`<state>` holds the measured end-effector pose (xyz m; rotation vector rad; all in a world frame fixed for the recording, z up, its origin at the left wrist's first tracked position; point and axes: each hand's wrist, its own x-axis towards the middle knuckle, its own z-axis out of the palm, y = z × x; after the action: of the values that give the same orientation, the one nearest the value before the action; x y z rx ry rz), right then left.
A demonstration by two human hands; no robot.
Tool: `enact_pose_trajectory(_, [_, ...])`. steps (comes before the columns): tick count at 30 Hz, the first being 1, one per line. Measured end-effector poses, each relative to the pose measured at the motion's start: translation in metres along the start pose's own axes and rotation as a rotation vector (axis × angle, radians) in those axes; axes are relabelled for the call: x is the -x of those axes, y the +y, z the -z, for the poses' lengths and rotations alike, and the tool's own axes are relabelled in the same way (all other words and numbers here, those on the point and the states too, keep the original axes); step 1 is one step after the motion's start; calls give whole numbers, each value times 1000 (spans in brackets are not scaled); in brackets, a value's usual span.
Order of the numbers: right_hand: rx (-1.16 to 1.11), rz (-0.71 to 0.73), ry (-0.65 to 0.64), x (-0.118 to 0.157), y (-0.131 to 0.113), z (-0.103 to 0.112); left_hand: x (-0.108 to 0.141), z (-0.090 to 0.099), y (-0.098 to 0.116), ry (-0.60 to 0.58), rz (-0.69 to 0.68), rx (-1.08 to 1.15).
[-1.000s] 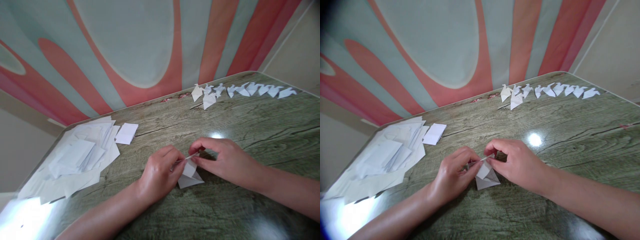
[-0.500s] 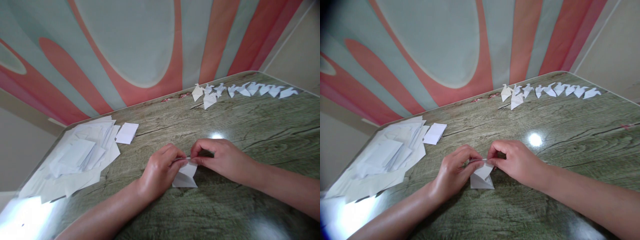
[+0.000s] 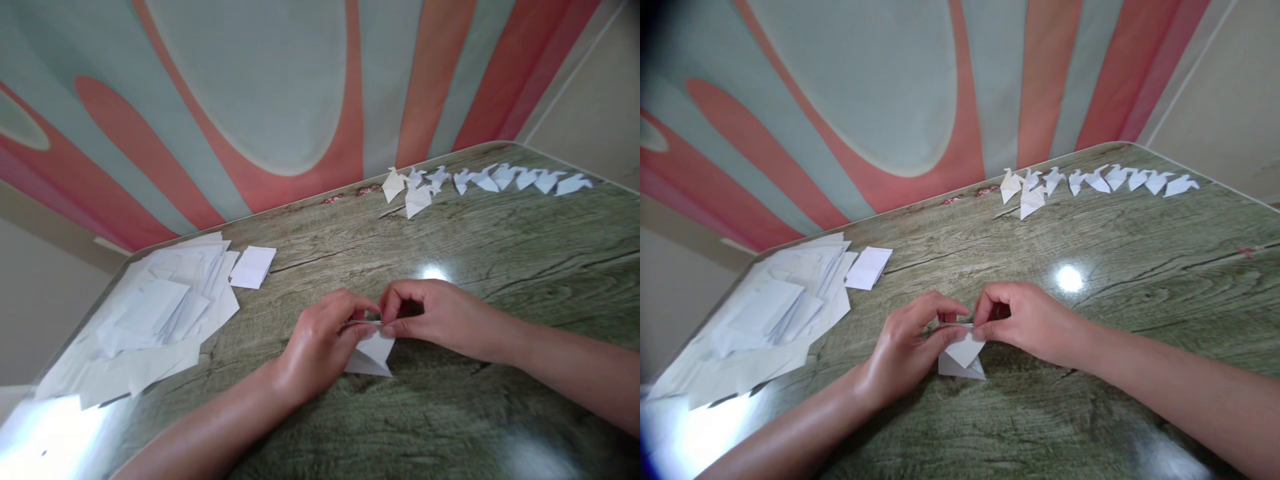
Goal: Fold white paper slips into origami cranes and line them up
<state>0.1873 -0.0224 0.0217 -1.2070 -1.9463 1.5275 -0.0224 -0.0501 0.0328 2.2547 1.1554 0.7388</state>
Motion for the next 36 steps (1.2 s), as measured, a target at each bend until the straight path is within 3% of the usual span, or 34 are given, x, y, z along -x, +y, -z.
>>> enact_pose_trajectory(8, [-219, -60, -139, -3, 10, 0, -3, 4, 4, -71, 58, 132])
enact_pose_trajectory(15, [-152, 7, -145, 0, 3, 0, -7, 5, 9, -78, 121, 201])
enact_pose_trajectory(23, [75, 36, 11, 4, -7, -4, -9, 14, 4, -97, 121, 81])
enact_pose_trajectory(30, [328, 330, 150, 3, 0, -5, -11, 15, 2, -45, 223, 83])
enact_pose_trajectory(36, [344, 232, 173, 2, -2, -3, -10, 17, 0, -78, 211, 63])
